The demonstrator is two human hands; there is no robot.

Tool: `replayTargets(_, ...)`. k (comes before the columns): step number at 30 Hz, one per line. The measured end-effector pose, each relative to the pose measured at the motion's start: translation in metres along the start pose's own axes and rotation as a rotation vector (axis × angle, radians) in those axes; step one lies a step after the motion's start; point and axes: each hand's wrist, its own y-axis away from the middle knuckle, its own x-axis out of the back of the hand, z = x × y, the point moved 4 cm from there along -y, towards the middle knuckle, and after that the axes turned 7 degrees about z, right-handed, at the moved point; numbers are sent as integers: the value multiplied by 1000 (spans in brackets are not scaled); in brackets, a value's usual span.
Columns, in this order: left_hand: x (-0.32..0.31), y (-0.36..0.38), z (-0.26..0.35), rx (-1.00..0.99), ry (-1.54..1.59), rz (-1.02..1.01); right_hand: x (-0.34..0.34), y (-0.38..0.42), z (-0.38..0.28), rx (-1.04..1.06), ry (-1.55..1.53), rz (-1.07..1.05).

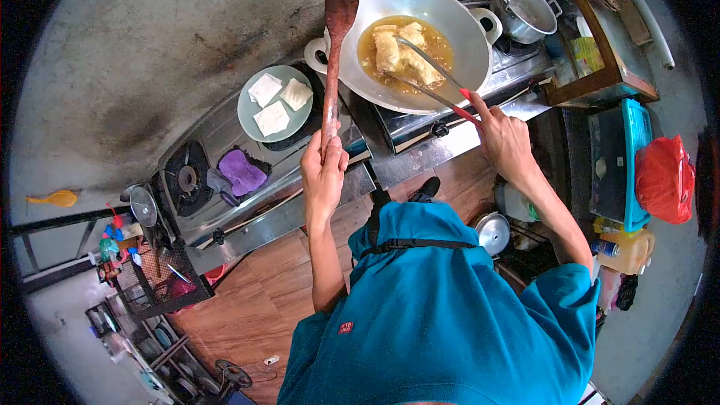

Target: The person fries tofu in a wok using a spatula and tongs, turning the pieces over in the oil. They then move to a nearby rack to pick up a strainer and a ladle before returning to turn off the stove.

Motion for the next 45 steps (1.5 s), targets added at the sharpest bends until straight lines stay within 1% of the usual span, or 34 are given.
replayTargets(7, -1, 1, -1, 51, 47, -25, 1, -7, 3, 50, -9, 35)
replayTargets(11, -1, -1, -3, 18, 74, -27, 2, -8, 4, 95, 16, 47)
replayTargets(14, 1, -3, 0, 18, 30, -15, 5, -11, 5, 105, 25, 24)
replayTargets(16, 5, -9, 4, -32, -97, -5, 12, -15, 2, 124, 40, 28)
replayTargets(17, 8, -15, 6, -33, -97, -5, 14, -16, 1, 143, 52, 33)
replayTargets(19, 11, -30, 20, -200, -353, -49, 12, -20, 2, 162, 58, 44)
replayTargets(20, 13, -35, 32, -176, -529, -39, 12, -22, 2, 179, 65, 57)
replayTargets(22, 15, -50, 50, -243, -736, -79, 15, -24, -1, 196, 76, 59)
replayTargets(23, 12, -55, 65, -310, -830, -100, 17, -25, -2, 212, 88, 57)
replayTargets(24, 13, -65, 67, -312, -831, -101, 17, -26, -2, 209, 87, 58)
replayTargets(26, 11, -84, 72, -473, -1026, -179, 17, -29, -1, 219, 112, 35)
replayTargets(27, 6, -88, 80, -440, -1121, -231, 18, -30, 0, 215, 113, 38)
replayTargets(28, 5, -95, 81, -445, -1122, -234, 19, -31, 0, 227, 103, 54)
replayTargets(30, 4, -108, 83, -523, -1197, -271, 20, -33, 1, 233, 96, 76)
replayTargets(31, 3, -112, 86, -490, -1229, -257, 19, -34, 3, 233, 95, 72)
replayTargets(35, -1, -120, 92, -499, -1278, -253, 23, -36, 5, 238, 84, 76)
replayTargets(38, -6, -126, 95, -527, -1310, -268, 26, -38, 6, 233, 97, 69)
replayTargets(40, -7, -132, 91, -490, -1347, -296, 26, -40, 7, 230, 101, 67)
replayTargets(45, -6, -132, 90, -496, -1316, -299, 27, -40, 10, 211, 70, 74)
